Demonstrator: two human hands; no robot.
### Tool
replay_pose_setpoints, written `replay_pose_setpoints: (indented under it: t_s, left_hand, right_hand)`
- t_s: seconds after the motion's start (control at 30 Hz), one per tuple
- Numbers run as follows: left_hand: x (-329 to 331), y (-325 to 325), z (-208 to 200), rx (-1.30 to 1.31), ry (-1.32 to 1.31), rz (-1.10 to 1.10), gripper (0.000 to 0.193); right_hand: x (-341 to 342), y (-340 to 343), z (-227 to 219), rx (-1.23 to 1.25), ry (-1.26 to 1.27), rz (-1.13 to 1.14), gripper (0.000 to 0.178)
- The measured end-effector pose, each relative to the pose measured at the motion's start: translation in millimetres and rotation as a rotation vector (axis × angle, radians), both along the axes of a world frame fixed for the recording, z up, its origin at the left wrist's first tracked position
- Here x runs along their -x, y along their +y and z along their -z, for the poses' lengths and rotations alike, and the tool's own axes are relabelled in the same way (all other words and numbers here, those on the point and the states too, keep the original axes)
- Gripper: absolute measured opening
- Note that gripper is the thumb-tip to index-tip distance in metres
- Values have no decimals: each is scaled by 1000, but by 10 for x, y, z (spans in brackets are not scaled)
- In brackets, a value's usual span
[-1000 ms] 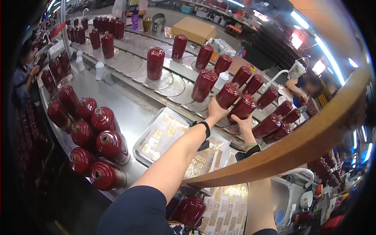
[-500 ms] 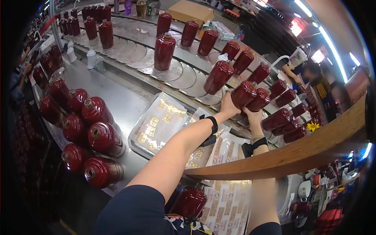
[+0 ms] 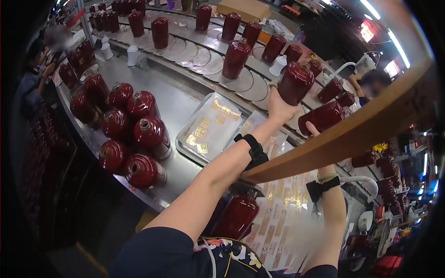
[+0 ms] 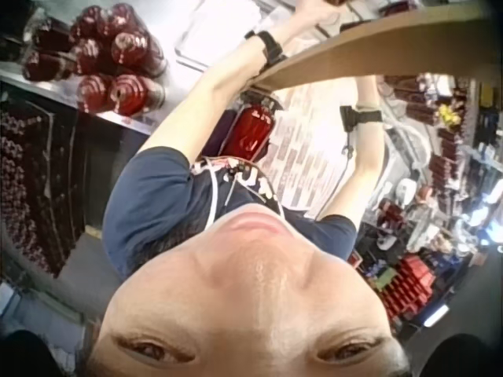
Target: Applying and smoothing adhesive labels on wine bottles in a production facility.
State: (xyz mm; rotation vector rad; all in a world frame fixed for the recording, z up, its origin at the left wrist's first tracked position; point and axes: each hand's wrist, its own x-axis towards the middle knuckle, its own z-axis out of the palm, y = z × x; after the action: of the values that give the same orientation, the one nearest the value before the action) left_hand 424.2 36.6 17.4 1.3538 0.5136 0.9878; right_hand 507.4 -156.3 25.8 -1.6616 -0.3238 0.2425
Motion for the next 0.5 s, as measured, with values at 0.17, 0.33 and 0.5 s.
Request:
replay_pose_setpoints:
  t_s: [0.17, 0.33, 0.5]
  left_hand:
    - [622, 469, -220, 54, -184, -103, 81]
    - [1469, 963, -240, 89, -32, -143, 81]
    - [2101, 656, -12, 156, -83, -20, 81]
  right_hand:
    - [426, 626, -151, 369, -443, -83, 34]
    - [953, 1417, -105, 1, -159, -491, 37]
    - [1200, 1919, -143, 69, 17, -675, 43]
